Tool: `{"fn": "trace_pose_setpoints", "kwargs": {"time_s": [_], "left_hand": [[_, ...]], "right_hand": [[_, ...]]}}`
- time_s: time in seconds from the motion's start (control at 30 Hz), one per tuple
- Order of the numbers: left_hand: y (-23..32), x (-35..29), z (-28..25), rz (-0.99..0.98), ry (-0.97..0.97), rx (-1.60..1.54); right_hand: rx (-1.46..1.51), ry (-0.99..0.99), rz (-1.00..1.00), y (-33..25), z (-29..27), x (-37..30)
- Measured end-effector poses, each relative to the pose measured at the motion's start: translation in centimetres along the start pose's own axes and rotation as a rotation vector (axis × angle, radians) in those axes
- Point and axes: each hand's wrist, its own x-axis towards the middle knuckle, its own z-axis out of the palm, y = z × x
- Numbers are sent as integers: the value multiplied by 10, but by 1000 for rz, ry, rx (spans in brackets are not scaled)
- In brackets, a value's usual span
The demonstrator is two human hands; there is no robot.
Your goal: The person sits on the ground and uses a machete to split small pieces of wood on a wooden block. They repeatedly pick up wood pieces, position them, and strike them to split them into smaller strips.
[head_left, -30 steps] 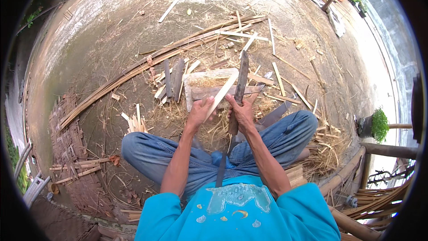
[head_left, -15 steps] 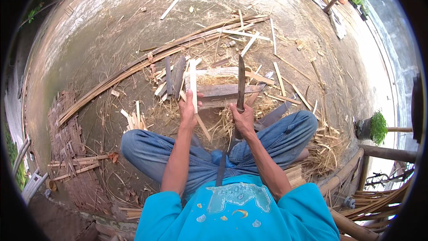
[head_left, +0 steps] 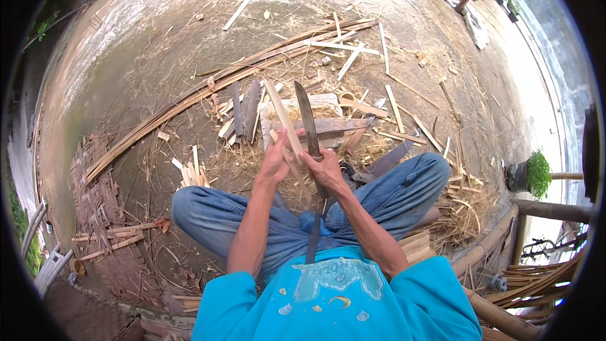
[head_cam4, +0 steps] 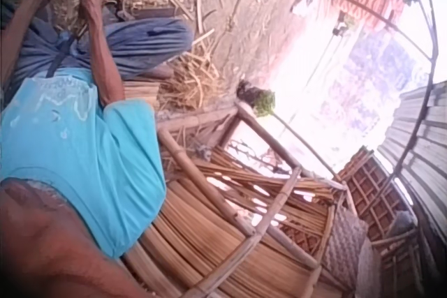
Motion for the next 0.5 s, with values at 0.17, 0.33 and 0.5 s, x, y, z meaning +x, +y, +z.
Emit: {"fn": "trace_pose_setpoints", "kwargs": {"time_s": [0.17, 0.33, 0.5], "left_hand": [[23, -6, 1, 5, 247, -290], [10, 9, -14, 139, 281, -306], [4, 6, -19, 202, 322, -226]], "right_hand": [[-21, -12, 127, 4, -26, -21], [-38, -86, 222, 20, -35, -35], [26, -59, 205, 40, -45, -32]]}}
